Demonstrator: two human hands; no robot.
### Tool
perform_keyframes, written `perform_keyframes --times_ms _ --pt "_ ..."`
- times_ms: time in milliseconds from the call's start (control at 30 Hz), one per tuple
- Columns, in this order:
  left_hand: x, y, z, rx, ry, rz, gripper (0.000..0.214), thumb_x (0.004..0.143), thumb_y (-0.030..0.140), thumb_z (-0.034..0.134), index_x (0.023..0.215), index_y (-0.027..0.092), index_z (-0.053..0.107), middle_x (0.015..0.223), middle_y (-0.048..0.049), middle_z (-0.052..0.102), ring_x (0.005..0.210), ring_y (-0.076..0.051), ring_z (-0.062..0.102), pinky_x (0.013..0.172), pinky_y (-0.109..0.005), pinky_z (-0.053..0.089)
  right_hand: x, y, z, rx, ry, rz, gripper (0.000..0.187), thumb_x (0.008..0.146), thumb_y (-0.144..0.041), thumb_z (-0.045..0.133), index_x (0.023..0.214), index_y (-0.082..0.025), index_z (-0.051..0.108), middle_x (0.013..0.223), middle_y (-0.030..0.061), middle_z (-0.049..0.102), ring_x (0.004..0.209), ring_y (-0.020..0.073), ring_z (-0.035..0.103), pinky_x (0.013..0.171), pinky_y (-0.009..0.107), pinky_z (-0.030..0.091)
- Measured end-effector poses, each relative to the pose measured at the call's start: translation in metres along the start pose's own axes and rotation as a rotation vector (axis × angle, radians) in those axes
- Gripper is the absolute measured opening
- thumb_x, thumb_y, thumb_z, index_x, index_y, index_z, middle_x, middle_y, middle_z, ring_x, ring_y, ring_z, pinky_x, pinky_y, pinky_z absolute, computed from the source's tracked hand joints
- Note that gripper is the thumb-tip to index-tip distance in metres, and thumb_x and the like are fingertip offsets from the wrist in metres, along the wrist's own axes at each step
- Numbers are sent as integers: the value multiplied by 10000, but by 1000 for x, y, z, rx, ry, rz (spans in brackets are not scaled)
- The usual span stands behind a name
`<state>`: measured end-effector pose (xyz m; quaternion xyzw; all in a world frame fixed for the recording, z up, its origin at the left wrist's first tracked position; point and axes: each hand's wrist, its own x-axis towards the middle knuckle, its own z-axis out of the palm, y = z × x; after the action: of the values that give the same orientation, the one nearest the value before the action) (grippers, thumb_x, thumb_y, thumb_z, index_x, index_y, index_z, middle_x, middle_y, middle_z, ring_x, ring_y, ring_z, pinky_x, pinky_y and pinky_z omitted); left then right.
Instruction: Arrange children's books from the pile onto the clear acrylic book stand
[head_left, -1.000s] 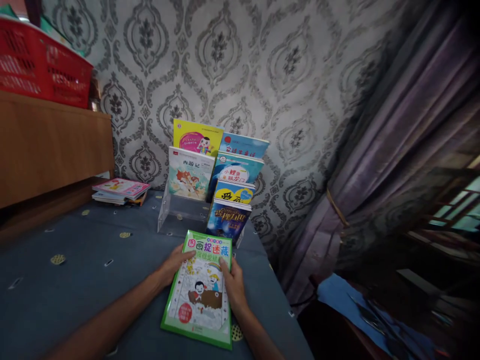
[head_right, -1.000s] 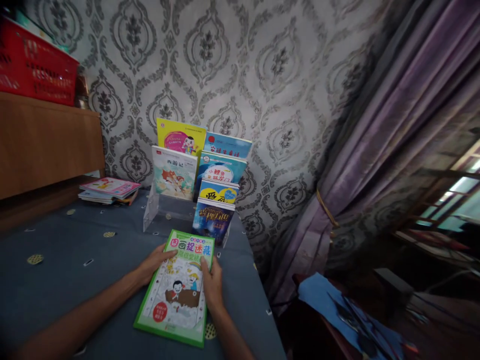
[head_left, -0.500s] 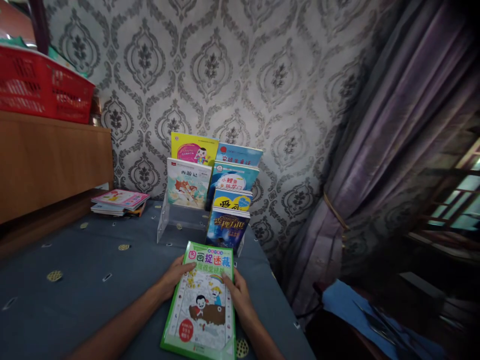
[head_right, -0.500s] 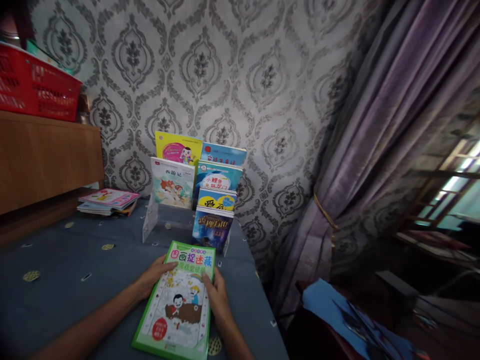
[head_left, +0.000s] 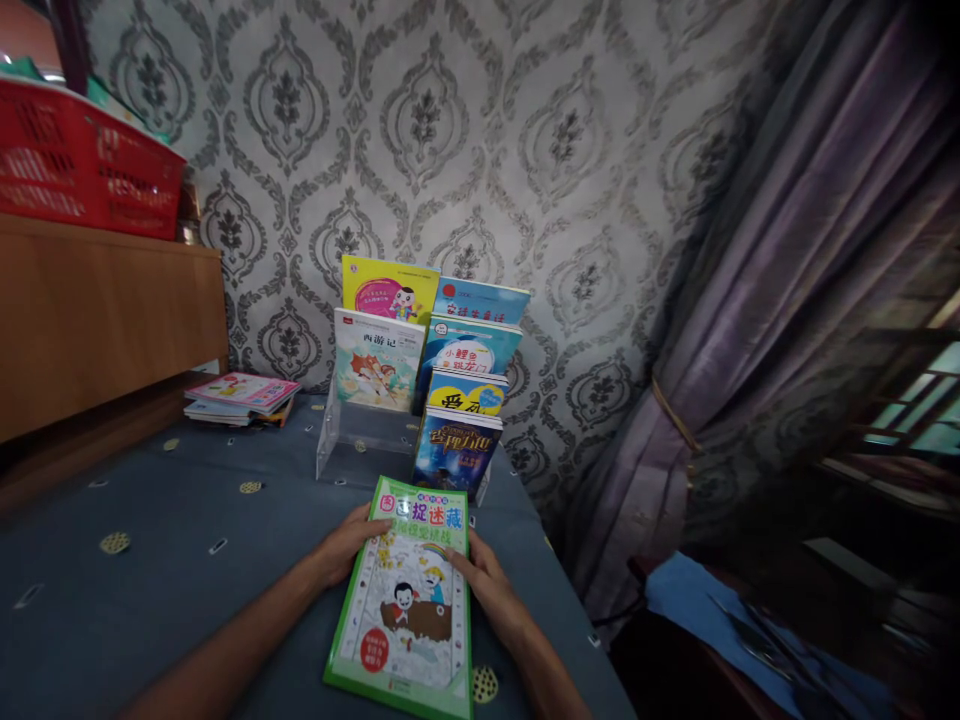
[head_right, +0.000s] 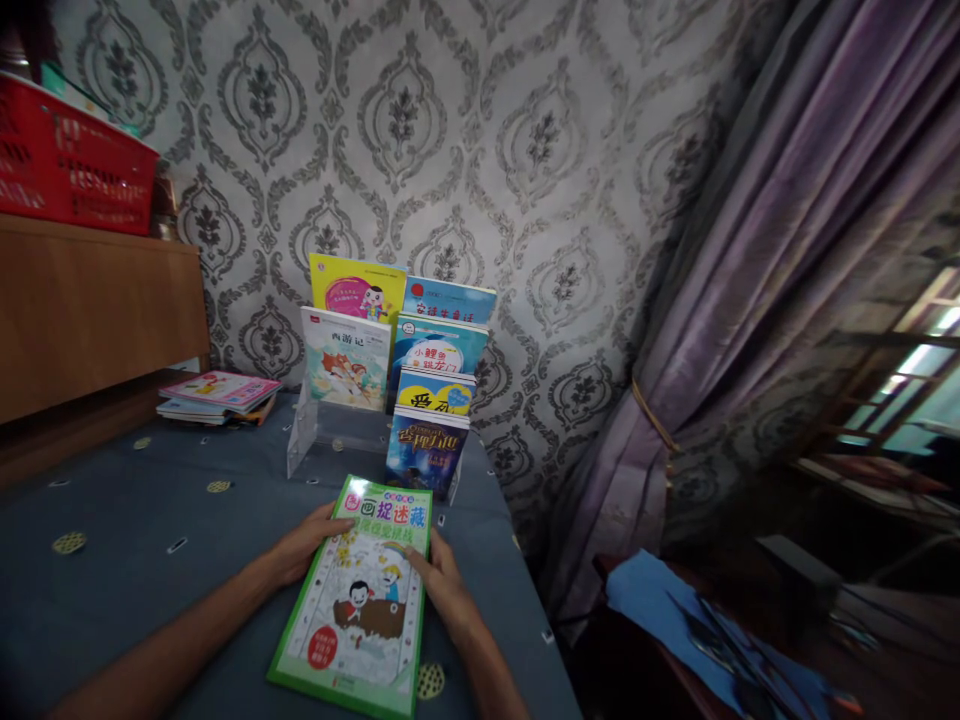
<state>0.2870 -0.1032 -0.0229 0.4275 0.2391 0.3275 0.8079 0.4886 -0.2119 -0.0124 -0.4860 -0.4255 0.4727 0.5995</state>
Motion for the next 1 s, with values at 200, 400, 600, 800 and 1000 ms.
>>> perform_keyframes --times_ms 200,400,600,800,1000 --pt "-3 10 -14 114 -158 -63 567 608 181 834 1148 150 665 1067 -122 769 924 -276 747 804 -340 584 0 -5 -14 -63 -151 39 621 681 -548 838 1180 -210 688 1175 114 743 1054 322 702 989 506 514" --pt "0 10 -22 158 -237 -76 680 639 186 801 1287 173 594 1151 -119 737 1000 -273 719 872 -355 556 1 2 -17 -87 -175 57 599 692 -594 813 1143 -223 681 1068 82 746 914 267 699 829 406 558" --pt "-3 15 -25 196 -267 -92 755 635 226 834 1337 205 558 1194 -101 721 1016 -252 705 846 -314 550 -3 -1 -15 -146 -190 117 672 708 -638 783 1199 -209 622 672 -32 623 473 82 453 404 181 332" --pt "-4 23 -38 320 -331 -98 815 671 347 851 1400 229 508 1182 -101 712 915 -231 707 664 -247 523 -3 0 -10 -167 -187 85 646 737 -641 756 1179 -194 609 658 -28 599 465 79 449 359 162 306" --pt "-14 63 -21 430 -377 154 717 796 392 778 1431 225 491 1329 -112 647 1177 -289 625 985 -399 494 5 -25 1 -254 -119 -155 615 823 -658 663 1231 -204 585 738 2 635 449 78 418 348 179 315"
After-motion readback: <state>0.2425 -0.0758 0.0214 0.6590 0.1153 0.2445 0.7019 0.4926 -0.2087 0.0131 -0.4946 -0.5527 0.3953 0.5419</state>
